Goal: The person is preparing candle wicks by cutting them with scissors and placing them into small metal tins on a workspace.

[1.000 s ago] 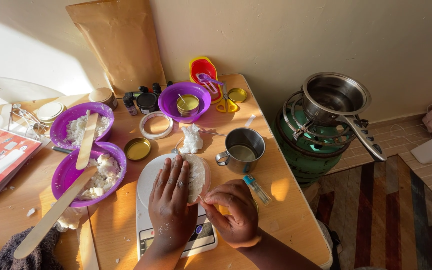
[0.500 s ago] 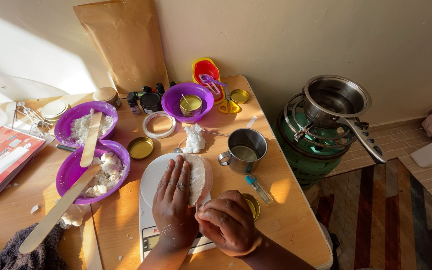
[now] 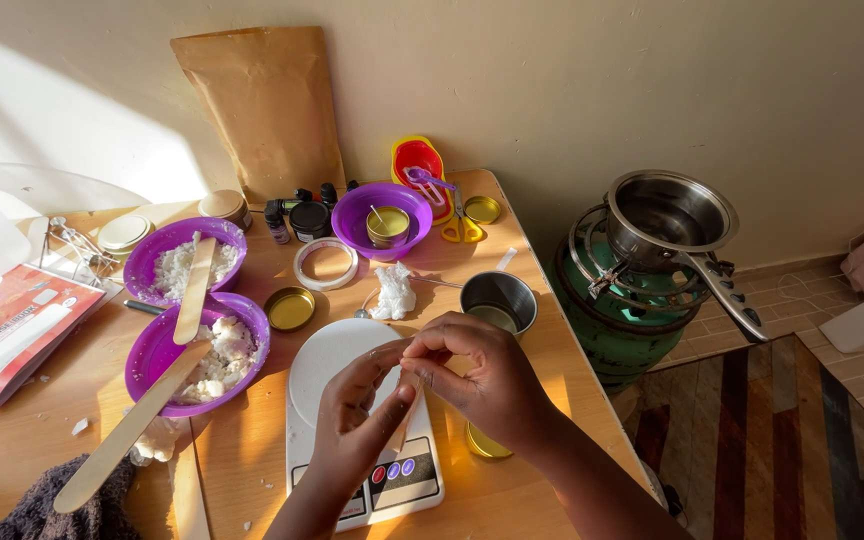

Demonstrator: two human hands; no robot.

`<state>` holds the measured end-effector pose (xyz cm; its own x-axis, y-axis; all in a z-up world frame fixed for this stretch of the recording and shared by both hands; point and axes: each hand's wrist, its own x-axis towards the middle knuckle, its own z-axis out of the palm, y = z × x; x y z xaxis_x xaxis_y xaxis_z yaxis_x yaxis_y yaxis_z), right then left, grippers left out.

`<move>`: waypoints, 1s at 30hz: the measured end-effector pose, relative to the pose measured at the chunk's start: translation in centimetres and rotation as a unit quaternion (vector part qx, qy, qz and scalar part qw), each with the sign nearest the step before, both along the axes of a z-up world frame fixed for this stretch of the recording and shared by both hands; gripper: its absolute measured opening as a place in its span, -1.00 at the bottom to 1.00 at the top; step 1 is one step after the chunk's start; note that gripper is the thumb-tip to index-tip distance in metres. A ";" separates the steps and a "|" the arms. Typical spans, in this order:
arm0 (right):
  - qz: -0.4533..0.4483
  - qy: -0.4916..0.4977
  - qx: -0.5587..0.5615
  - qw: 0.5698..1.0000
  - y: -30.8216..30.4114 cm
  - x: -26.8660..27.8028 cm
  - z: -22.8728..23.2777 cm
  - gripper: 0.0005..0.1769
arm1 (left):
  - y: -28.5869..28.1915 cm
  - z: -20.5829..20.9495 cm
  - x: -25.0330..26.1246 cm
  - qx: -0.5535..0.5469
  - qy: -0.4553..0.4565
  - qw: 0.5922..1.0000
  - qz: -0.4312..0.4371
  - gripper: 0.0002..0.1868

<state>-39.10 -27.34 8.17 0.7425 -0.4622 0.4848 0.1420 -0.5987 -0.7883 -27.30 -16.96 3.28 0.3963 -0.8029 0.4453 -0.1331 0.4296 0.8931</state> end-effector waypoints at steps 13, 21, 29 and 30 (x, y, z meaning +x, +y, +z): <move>-0.180 -0.131 0.153 0.963 -3.5 -6.4 -3.2 -0.85 | -0.9 -2.0 -0.3 0.030 0.089 0.994 0.051 -0.88; -0.250 0.304 -0.083 0.916 -5.3 -9.4 -12.2 -0.71 | -1.0 -2.1 -0.4 -0.010 0.033 0.993 0.110 -0.85; -0.257 0.118 -0.165 0.945 -0.7 -5.6 -7.0 -0.71 | -1.2 -1.7 -0.1 -0.031 -0.082 0.981 0.171 -0.85; -0.228 0.043 -0.166 0.959 0.9 -4.8 -5.4 -0.65 | -1.3 -1.7 -0.4 -0.016 -0.112 0.979 0.169 -0.87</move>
